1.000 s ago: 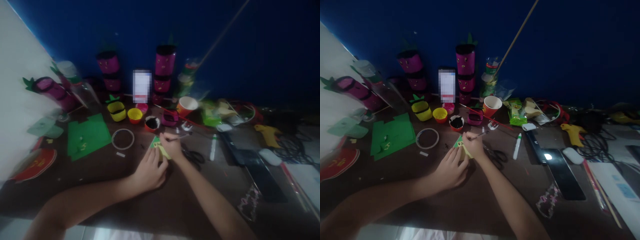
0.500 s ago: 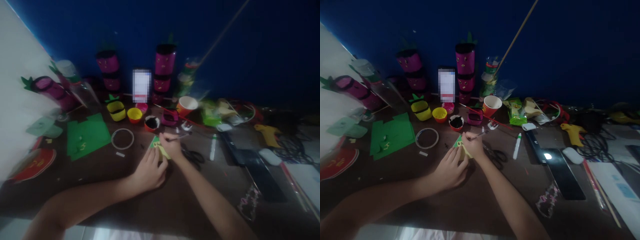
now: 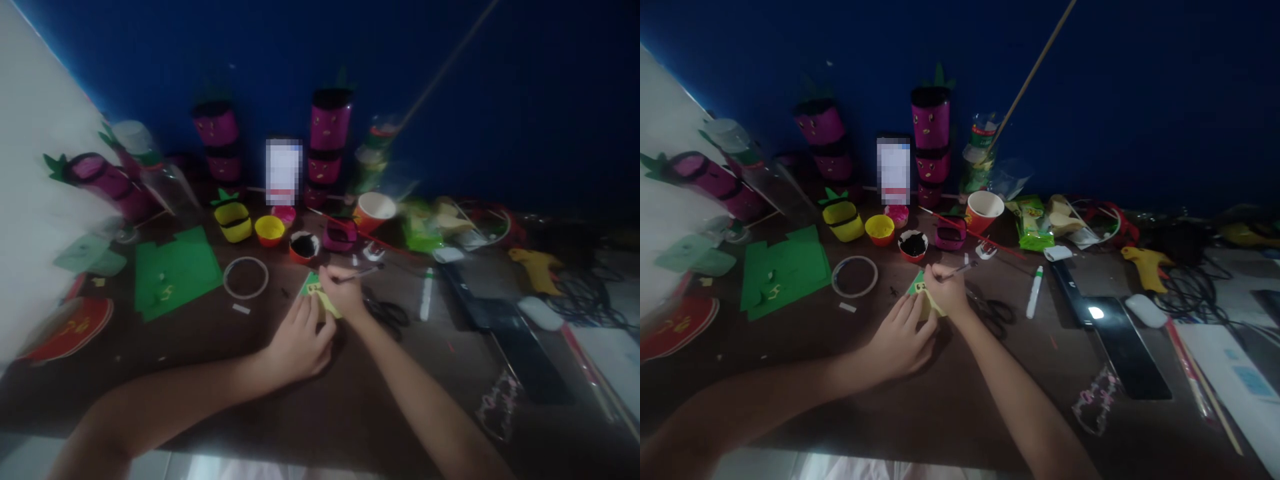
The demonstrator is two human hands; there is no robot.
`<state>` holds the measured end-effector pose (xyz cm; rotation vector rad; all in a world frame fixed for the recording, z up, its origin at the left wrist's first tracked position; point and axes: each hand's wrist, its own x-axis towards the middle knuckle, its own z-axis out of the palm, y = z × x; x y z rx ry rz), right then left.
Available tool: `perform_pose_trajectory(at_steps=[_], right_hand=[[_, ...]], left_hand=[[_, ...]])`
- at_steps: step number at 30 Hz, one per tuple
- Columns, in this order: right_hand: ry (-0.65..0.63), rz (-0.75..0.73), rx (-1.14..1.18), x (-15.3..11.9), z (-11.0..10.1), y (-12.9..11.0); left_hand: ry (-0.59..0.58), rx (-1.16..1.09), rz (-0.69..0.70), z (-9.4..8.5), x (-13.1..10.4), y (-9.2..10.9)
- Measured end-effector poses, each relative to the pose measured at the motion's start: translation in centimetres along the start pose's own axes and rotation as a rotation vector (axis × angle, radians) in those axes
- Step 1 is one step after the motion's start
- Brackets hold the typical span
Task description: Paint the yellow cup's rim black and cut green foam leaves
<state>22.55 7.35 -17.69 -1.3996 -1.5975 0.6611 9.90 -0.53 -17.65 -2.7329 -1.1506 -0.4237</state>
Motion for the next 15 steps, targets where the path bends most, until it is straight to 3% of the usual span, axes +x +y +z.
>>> perform_pose_trajectory(at_steps=[15], right_hand=[[0.004,-0.009,0.007,0.01,0.02,0.02]], left_hand=[[-0.004,0.012,-0.001,0.16,-0.02,0.01]])
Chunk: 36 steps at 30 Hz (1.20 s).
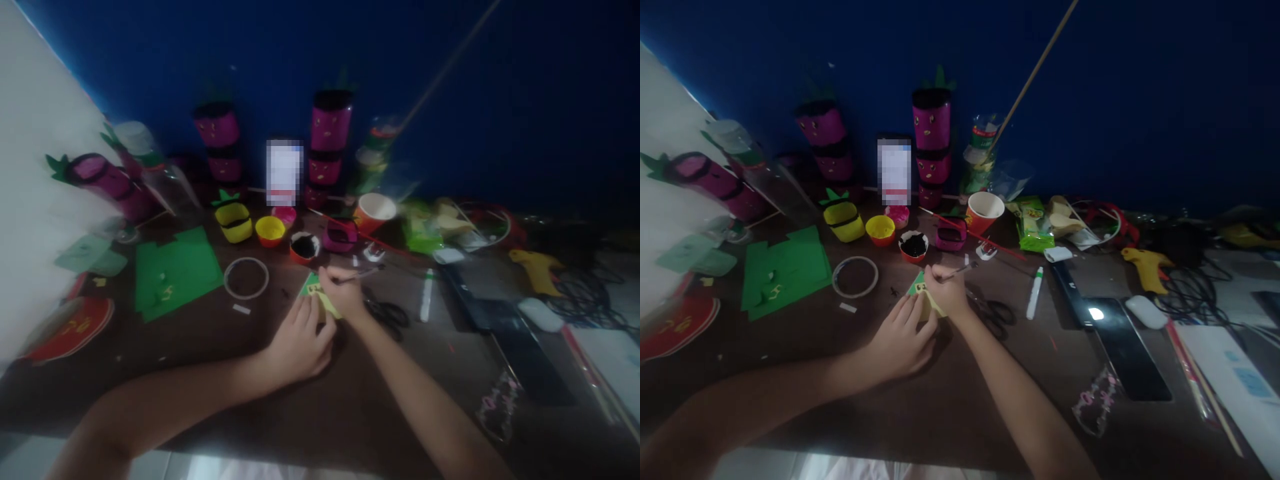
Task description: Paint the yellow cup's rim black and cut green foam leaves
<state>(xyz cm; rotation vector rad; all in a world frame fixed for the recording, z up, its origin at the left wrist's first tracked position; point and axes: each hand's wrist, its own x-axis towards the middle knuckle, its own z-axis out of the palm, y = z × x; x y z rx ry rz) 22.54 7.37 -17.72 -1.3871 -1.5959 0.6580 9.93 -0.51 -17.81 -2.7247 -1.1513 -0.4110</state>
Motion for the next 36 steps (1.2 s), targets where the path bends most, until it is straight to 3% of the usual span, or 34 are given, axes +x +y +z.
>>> perform_pose_trajectory(at_steps=[36], right_hand=[[0.013,0.012,0.015,0.19,0.0,-0.18]], left_hand=[[-0.001,-0.016,-0.008,-0.17,0.01,0.0]])
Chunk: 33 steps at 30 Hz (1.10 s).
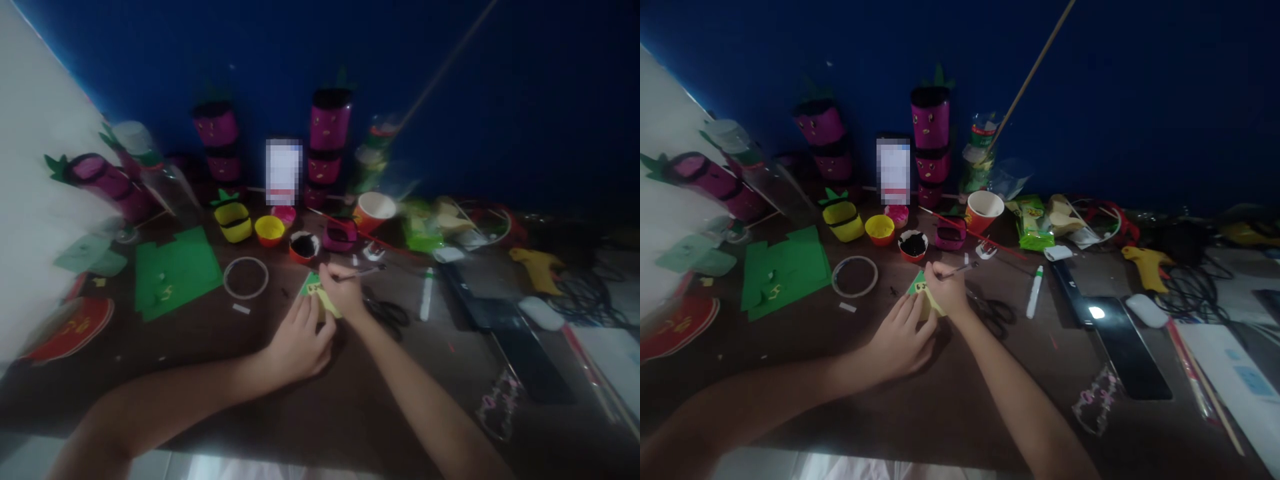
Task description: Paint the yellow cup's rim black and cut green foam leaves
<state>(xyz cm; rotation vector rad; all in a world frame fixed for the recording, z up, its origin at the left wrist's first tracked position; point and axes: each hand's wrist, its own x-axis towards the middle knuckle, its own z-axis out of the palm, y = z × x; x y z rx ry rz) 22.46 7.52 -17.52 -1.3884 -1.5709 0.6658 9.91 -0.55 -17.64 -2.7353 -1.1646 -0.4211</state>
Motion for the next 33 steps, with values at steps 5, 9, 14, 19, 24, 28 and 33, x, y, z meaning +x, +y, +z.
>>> perform_pose_trajectory(at_steps=[5,9,14,19,24,28,33], right_hand=[[0.006,0.002,-0.004,-0.01,-0.03,-0.1],[0.005,0.002,0.005,-0.01,-0.06,-0.15],[-0.004,0.015,0.008,-0.02,-0.08,-0.19],[-0.004,0.008,0.015,-0.08,-0.03,-0.08],[-0.015,0.006,0.005,-0.11,0.02,0.14],[-0.002,0.007,0.01,-0.13,-0.11,0.12],[0.105,0.093,0.176,0.04,-0.72,0.25]], left_hand=[[0.0,0.0,0.002,-0.05,0.03,0.02],[0.002,-0.006,0.0,-0.05,0.04,0.0],[0.0,-0.005,0.0,0.07,0.04,0.0],[0.008,-0.003,0.004,0.1,-0.02,-0.01],[-0.004,-0.005,0.008,-0.07,0.01,-0.05],[-0.003,-0.003,0.008,-0.13,0.05,-0.04],[-0.003,-0.01,0.003,-0.22,-0.04,0.05]])
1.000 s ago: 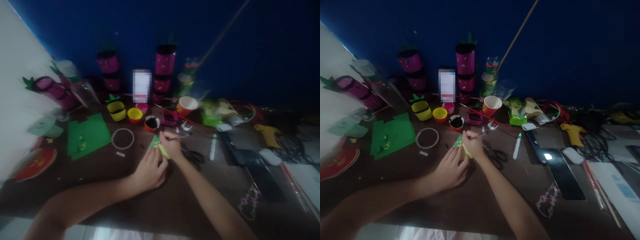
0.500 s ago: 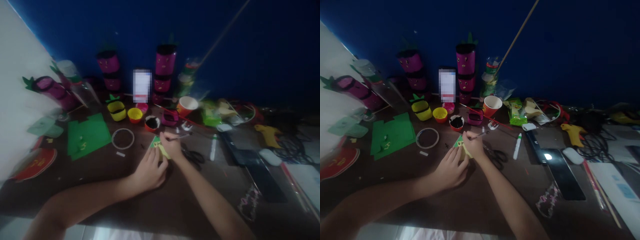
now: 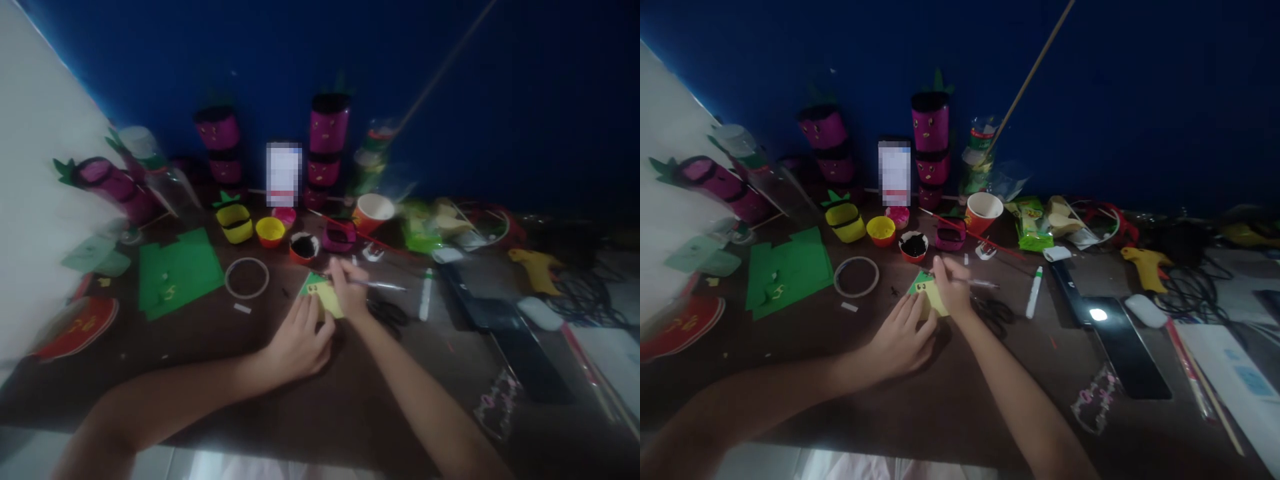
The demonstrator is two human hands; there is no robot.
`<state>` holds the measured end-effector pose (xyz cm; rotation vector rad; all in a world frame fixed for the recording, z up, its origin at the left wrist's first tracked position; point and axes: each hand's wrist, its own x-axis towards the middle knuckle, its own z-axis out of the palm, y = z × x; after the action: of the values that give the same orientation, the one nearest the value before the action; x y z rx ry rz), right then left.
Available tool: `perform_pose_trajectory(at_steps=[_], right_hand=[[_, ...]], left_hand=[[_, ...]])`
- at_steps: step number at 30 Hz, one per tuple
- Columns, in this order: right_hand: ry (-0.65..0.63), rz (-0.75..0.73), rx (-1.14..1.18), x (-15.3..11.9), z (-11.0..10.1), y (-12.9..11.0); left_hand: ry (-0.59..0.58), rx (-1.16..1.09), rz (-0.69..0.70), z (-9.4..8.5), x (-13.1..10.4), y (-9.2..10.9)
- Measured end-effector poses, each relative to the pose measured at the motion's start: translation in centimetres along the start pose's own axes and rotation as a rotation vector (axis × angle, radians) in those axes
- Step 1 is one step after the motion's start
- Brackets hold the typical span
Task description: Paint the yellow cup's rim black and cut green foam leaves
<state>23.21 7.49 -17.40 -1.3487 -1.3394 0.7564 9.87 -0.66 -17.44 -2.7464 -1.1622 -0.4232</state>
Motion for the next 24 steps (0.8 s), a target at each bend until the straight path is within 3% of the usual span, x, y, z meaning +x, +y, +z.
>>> perform_pose_trajectory(at_steps=[5,10,12,14,16,21,24], right_hand=[[0.103,-0.029,0.157,1.6,-2.0,-1.3],[0.156,-0.157,-0.132,2.8,-5.6,-3.6],[0.066,-0.306,-0.4,2.5,-7.3,-4.0],[-0.138,-0.493,-0.627,2.2,-9.0,-4.1],[-0.255,-0.606,-0.78,1.8,-10.6,-3.6],[-0.485,-0.715,-1.125,1.7,-13.7,-0.7],[-0.536,-0.723,-1.197,1.8,-15.3,1.3]], left_hand=[[-0.009,0.002,-0.004,0.0,-0.1,0.2],[-0.019,0.029,0.015,0.1,-0.1,0.2],[-0.008,0.033,0.001,0.2,-0.2,0.2],[0.005,0.028,-0.02,0.3,-0.2,0.2],[0.007,0.005,-0.038,0.4,-0.2,0.2],[-0.038,-0.079,-0.032,-0.4,0.1,-0.2],[-0.025,-0.096,-0.029,-0.6,0.3,-0.7]])
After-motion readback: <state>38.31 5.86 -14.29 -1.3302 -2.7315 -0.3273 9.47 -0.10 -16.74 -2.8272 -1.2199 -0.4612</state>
